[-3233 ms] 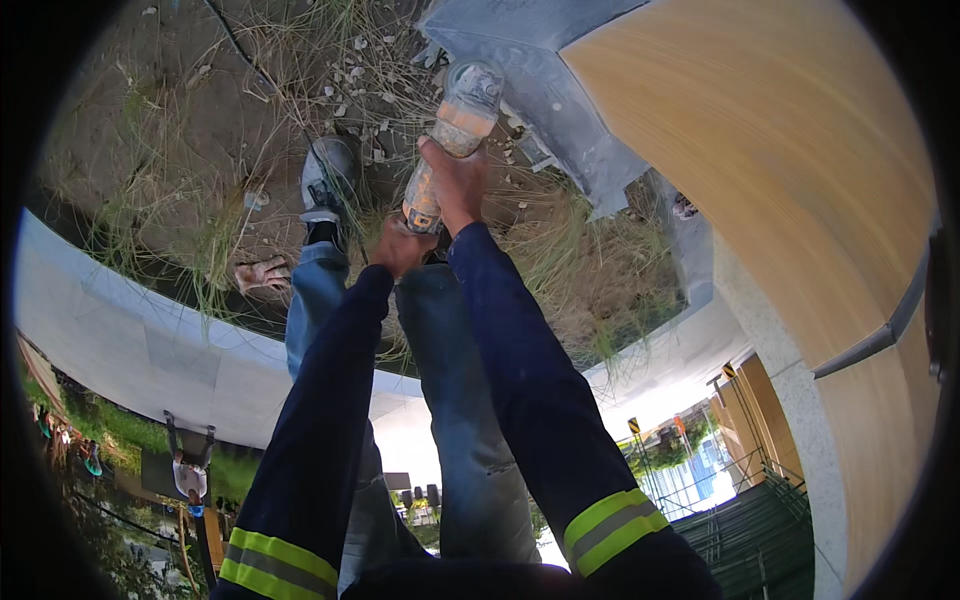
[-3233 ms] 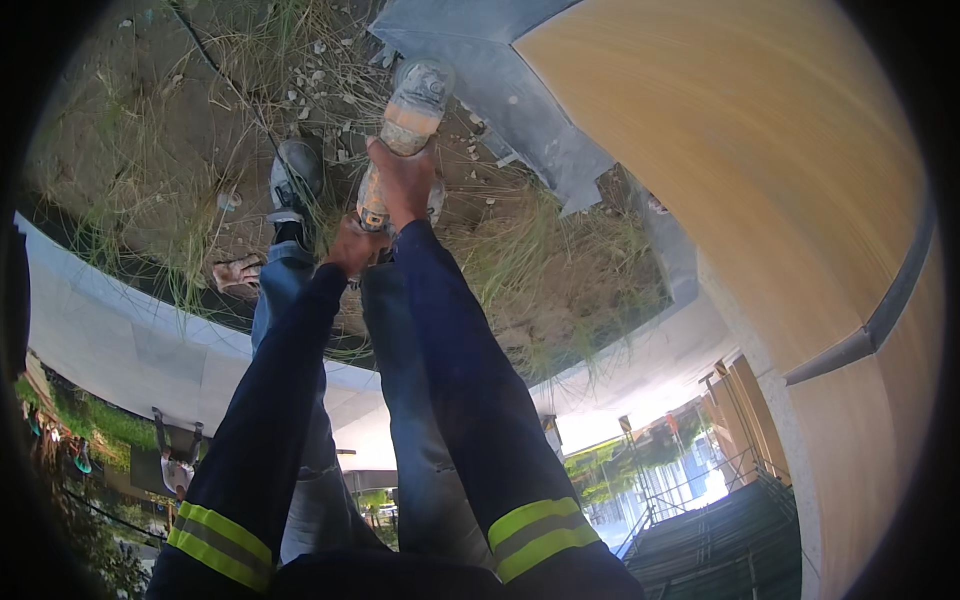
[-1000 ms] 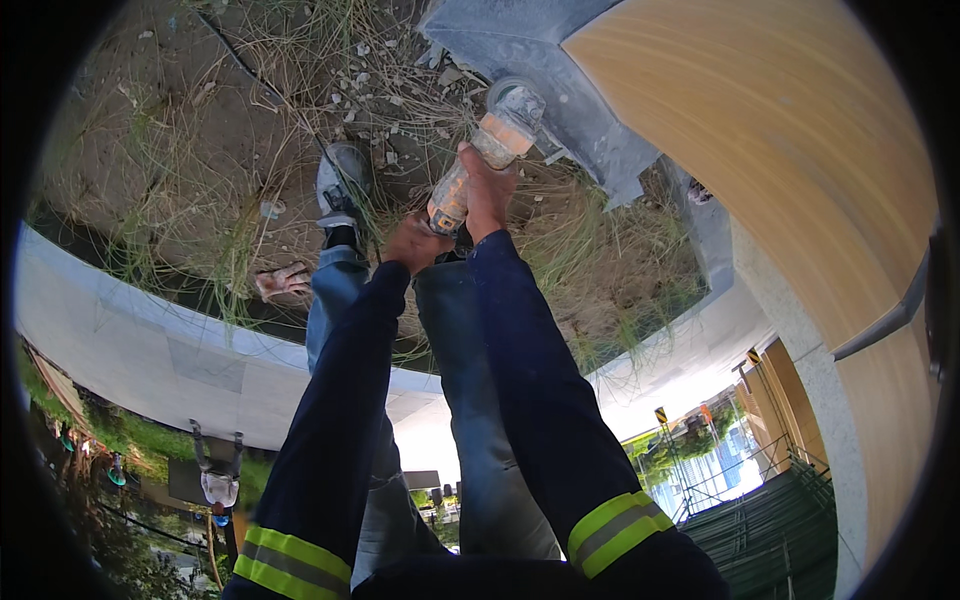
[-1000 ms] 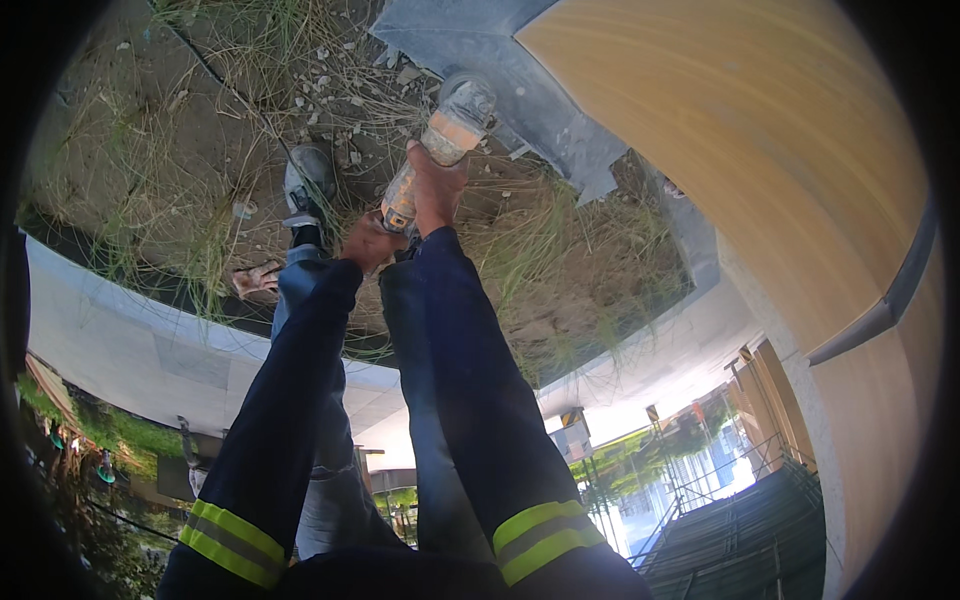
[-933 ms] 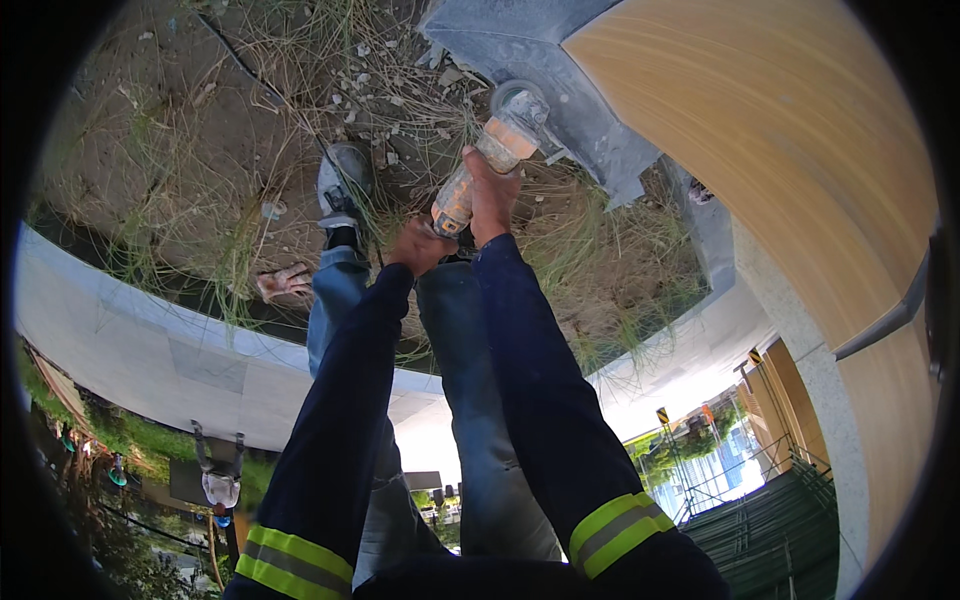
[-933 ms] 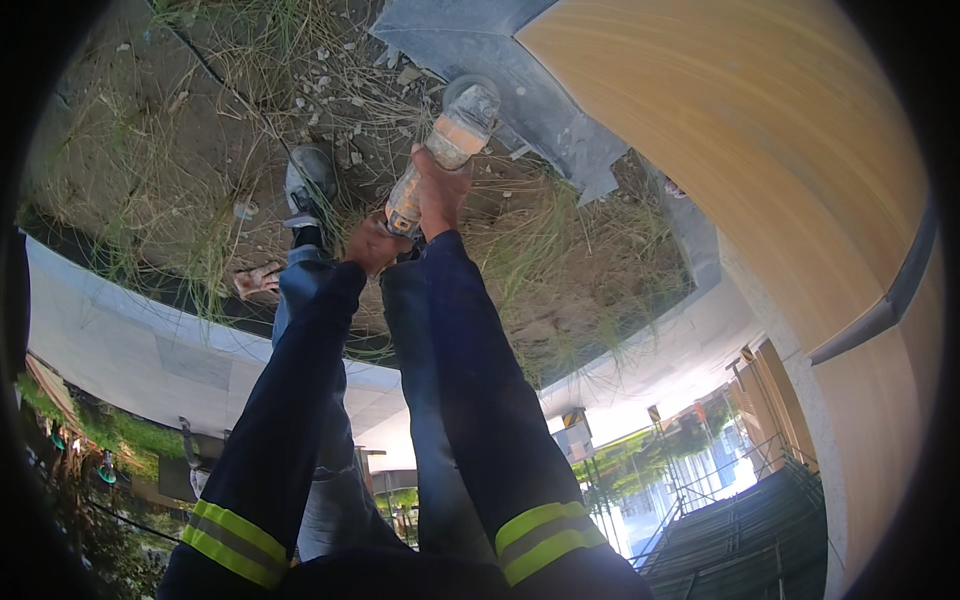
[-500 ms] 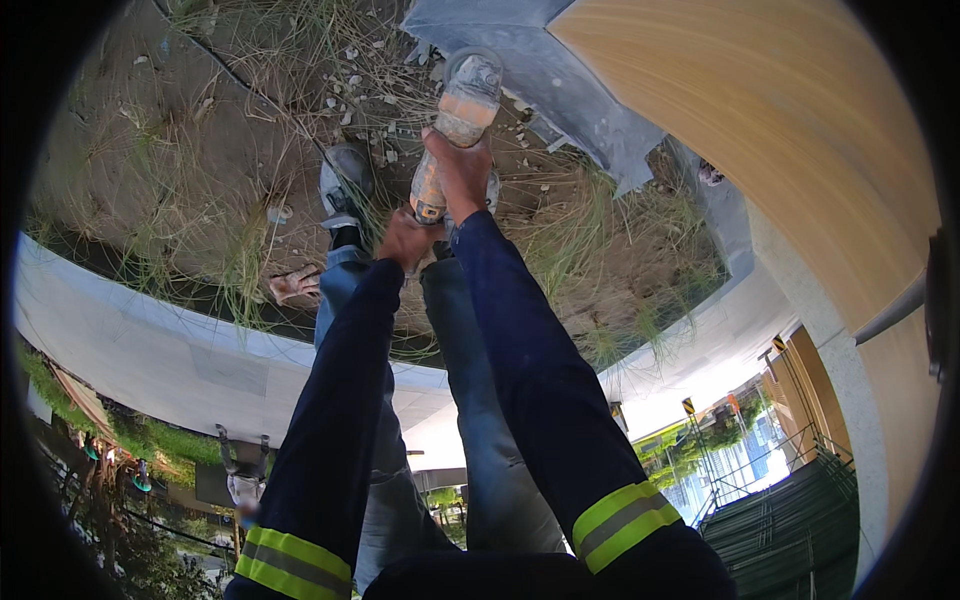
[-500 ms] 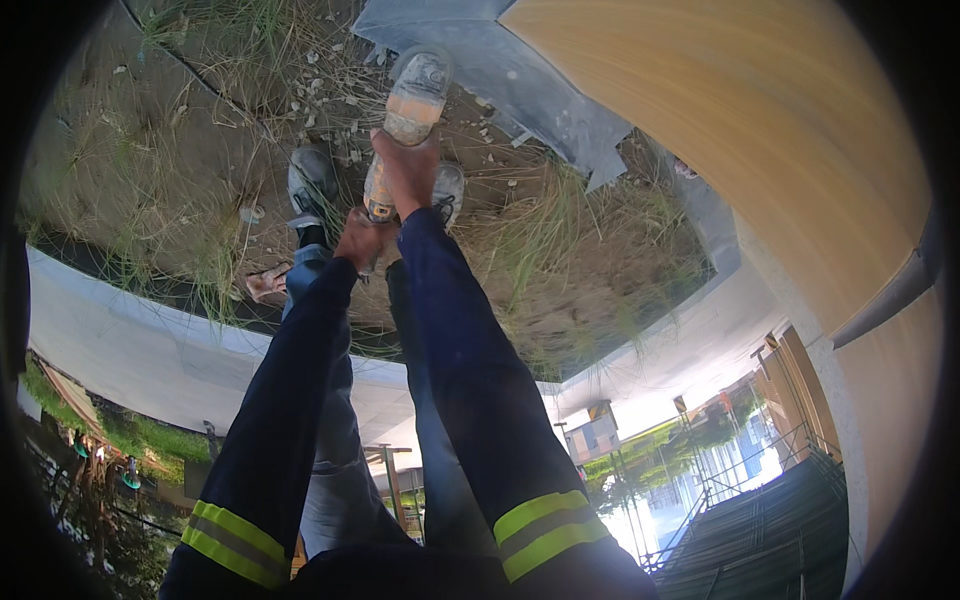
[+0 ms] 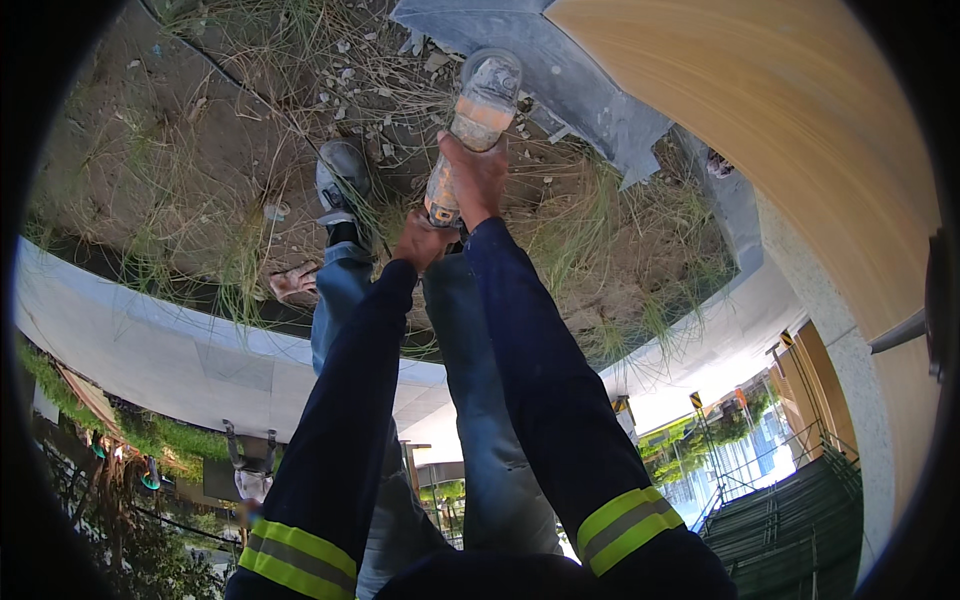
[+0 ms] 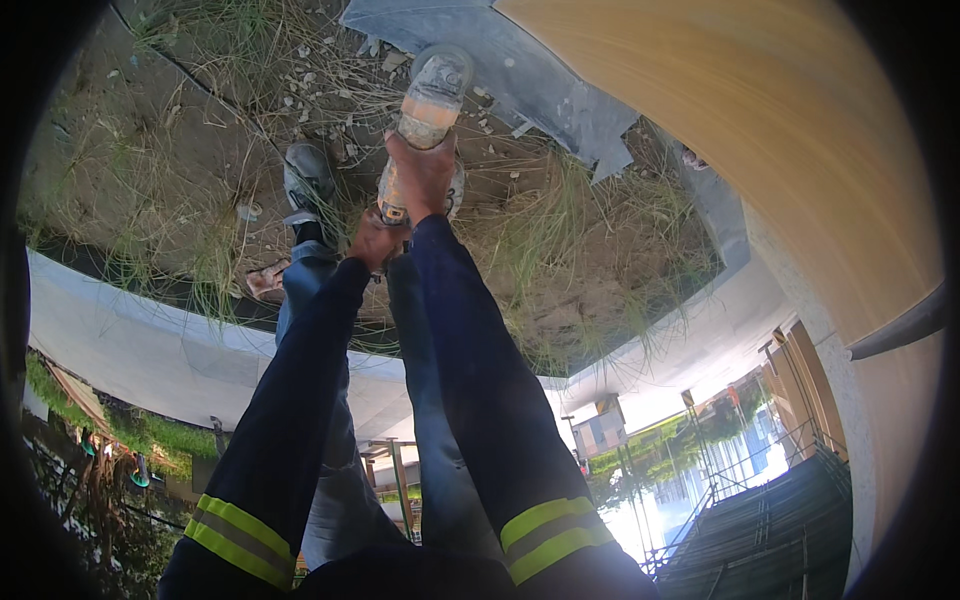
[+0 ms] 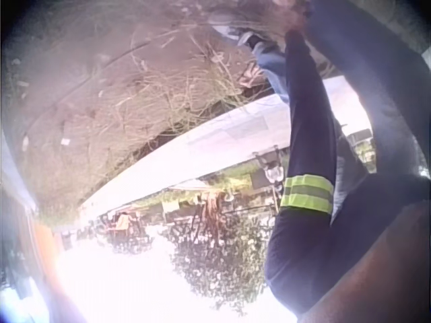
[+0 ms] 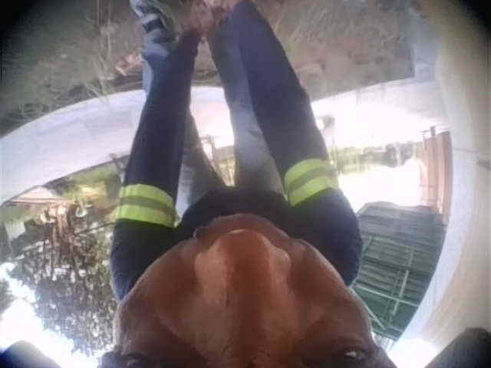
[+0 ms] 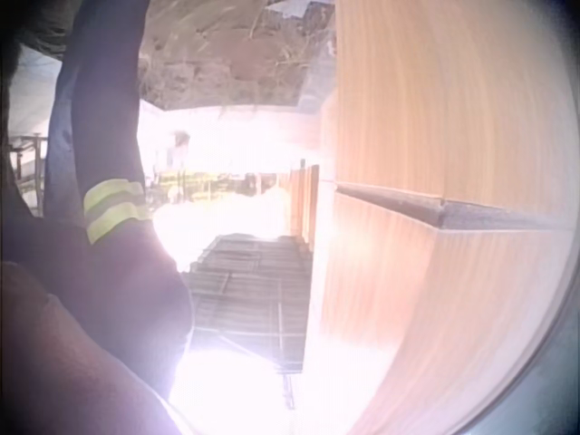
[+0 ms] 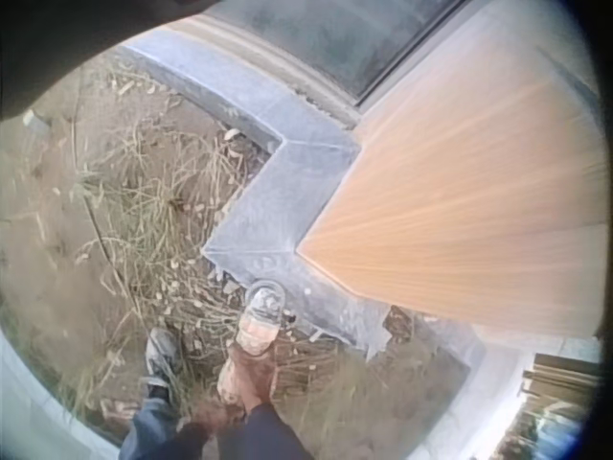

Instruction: The person uses an angle grinder to smooth the edge of a concrete structure. The person holds the tool with both hands and moves it along the corner where the concrete meets a wooden panel.

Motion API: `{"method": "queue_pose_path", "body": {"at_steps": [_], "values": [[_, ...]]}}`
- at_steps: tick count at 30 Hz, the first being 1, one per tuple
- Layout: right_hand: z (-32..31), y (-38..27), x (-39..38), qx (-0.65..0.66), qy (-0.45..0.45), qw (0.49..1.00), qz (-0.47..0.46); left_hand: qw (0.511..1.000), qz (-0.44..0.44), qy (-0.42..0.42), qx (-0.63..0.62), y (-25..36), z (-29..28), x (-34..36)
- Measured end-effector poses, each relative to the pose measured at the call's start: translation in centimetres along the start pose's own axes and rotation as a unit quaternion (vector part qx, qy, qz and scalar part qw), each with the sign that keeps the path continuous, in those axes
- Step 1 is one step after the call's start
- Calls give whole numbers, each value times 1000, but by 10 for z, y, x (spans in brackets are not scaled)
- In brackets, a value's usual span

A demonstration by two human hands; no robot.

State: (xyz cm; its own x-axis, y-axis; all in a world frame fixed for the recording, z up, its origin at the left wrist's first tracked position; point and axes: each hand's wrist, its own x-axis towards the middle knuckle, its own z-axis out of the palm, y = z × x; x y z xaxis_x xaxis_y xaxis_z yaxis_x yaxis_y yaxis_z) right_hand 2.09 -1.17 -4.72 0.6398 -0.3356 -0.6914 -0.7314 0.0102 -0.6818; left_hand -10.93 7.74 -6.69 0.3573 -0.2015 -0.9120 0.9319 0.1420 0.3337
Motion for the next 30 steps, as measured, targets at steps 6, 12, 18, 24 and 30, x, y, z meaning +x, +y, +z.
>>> {"method": "queue_pose_path", "body": {"at_steps": [6,12,18,24,30], "values": [[-15,14,1,3,51,999,1,1000,8,-20,-16,7,12,-11],[-7,3,12,-76,39,996,-26,998,49,-34,-36,0,12,14],[-17,6,10,-17,43,999,-15,999,39,-30,-10,14,21,-2],[-12,-10,10,-43,38,998,-6,999,16,-41,-8,10,16,12],[-3,-4,10,-68,8,997,-22,997,33,-11,-63,4,13,9]]}}
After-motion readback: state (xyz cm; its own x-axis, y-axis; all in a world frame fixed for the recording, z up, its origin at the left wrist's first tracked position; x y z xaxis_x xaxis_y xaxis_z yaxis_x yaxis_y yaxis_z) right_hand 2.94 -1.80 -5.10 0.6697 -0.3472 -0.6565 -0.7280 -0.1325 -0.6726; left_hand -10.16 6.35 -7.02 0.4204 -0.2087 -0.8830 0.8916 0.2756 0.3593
